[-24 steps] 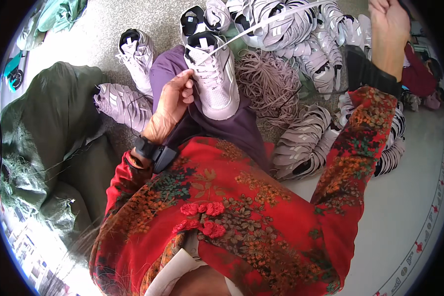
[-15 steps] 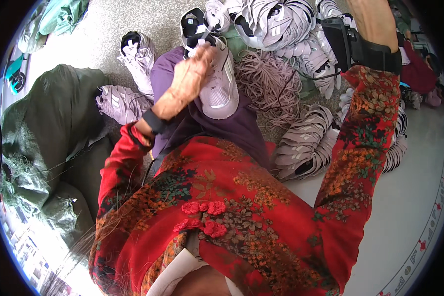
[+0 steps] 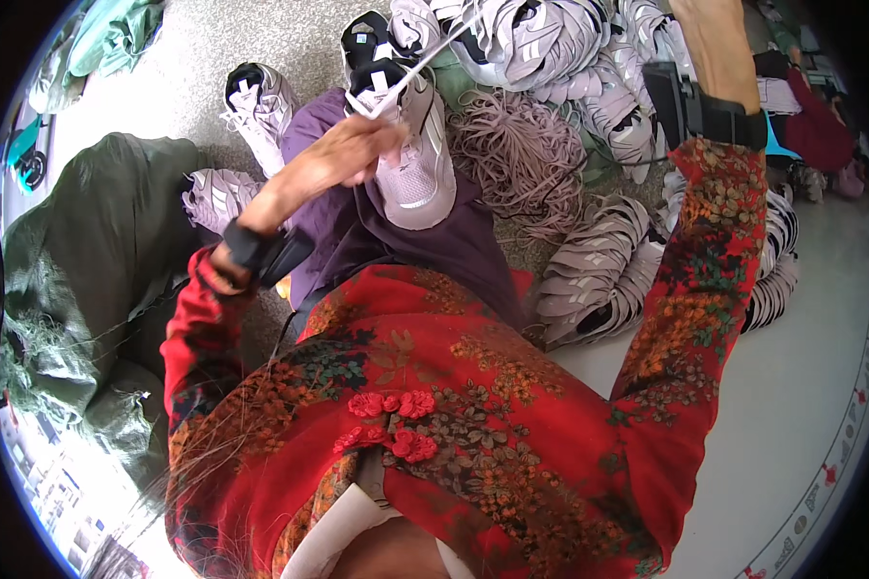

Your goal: The person sits on the floor and laces a white sneaker by hand. They thread the laces through the eyelets, pull them tight, and tie a knot to secure the shoe.

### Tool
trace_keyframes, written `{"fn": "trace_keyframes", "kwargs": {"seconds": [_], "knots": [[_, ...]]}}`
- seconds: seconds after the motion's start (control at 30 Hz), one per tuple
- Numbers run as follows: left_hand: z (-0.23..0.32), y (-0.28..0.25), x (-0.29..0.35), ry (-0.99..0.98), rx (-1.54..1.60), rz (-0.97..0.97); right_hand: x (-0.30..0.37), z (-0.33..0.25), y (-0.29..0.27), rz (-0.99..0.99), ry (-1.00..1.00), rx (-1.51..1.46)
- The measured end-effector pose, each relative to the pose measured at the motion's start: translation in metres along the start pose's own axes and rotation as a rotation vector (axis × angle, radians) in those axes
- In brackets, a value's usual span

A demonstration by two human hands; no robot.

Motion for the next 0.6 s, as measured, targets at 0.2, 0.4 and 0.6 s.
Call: {"fn": "trace_keyframes", "kwargs": {"seconds": [0.2, 0.4, 0.6], "knots": [[-0.001, -0.032, 0.122, -0.133, -0.209, 0.312, 0.053, 0.119, -0.085, 0.100, 0.337, 0.269], [-0.029, -0.046, 0.162, 0.013, -0.758, 0.582, 0.113, 0.144, 0.042, -0.374, 0.469, 0.401], [-0.056, -0.058, 0.214, -0.183, -0.725, 0.822, 0.138, 0.144, 0.129, -0.570, 0.249, 0.440]]}}
Point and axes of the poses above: each hand's wrist, its own x-axis away from the middle knuckle, its own y-axis out of the palm, z = x × y, the point moved 1 cm from there along -x, towards the middle knuckle, and after that the axes turned 13 degrees about -z, right-handed, at the moved point
